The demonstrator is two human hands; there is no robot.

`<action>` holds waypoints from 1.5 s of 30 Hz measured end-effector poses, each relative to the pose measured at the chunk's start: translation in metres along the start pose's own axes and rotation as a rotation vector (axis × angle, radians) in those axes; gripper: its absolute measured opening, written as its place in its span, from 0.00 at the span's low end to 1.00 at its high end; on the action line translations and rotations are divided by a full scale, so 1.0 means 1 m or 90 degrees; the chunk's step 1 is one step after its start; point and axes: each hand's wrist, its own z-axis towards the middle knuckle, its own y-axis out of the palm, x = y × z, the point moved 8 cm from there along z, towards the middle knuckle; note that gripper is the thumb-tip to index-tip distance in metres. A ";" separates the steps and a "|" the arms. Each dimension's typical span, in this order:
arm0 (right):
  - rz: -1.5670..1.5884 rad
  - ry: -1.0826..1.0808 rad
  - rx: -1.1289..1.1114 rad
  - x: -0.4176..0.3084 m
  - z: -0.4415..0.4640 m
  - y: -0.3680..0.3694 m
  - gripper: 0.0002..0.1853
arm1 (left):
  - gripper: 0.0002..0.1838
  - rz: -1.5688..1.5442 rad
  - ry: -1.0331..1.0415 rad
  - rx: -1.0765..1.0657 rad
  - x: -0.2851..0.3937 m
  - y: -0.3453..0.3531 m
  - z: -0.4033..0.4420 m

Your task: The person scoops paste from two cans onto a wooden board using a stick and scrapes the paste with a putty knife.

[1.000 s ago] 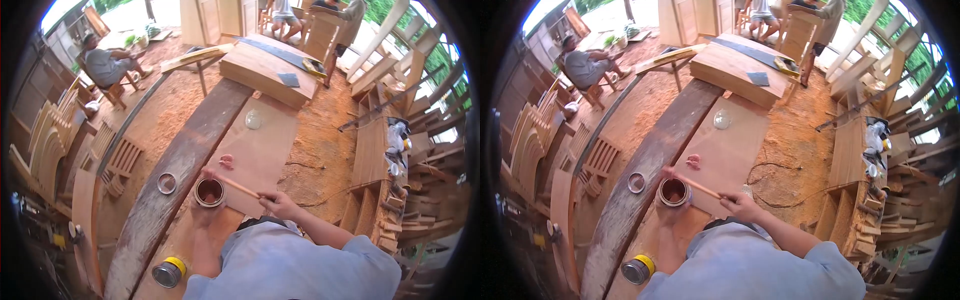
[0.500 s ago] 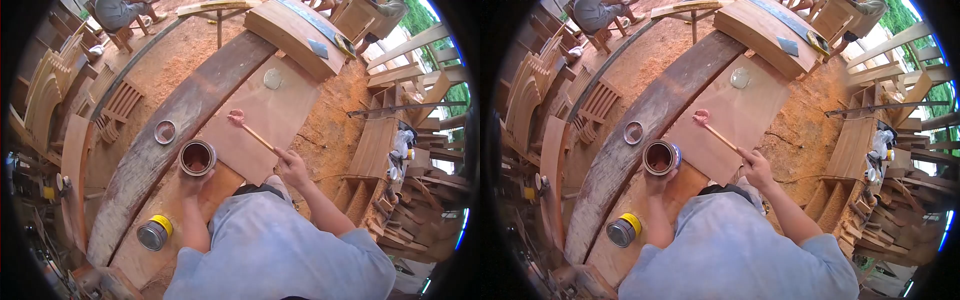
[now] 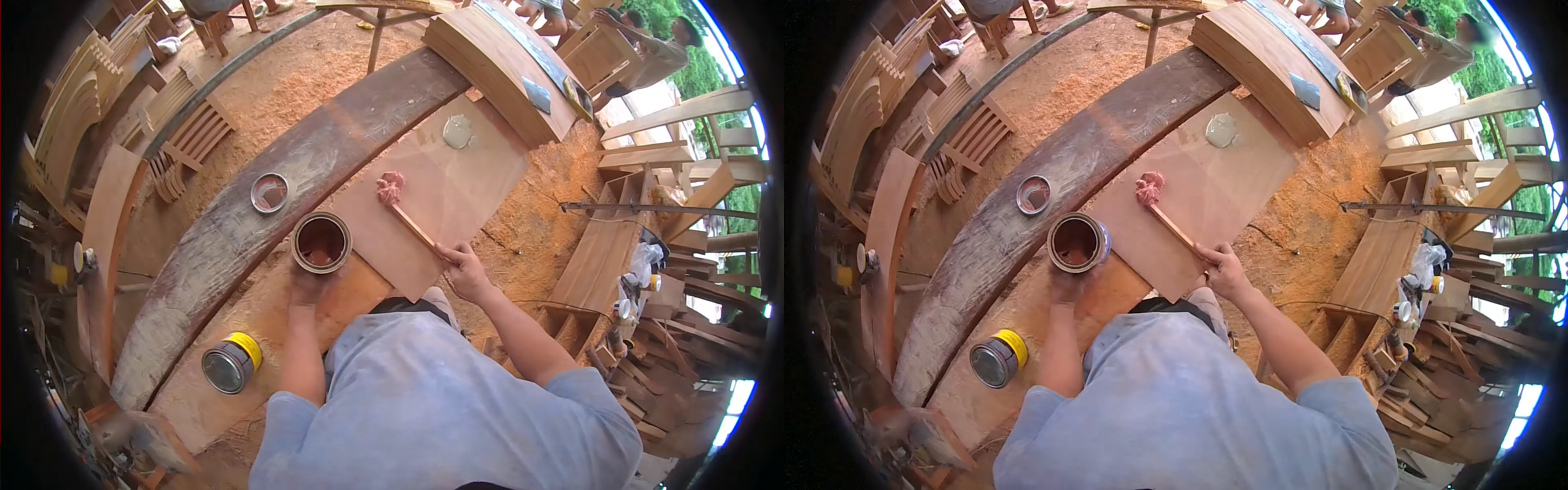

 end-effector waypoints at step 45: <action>0.257 0.182 -0.194 0.053 -0.005 0.004 0.18 | 0.51 0.078 -0.051 0.020 -0.073 -0.005 -0.026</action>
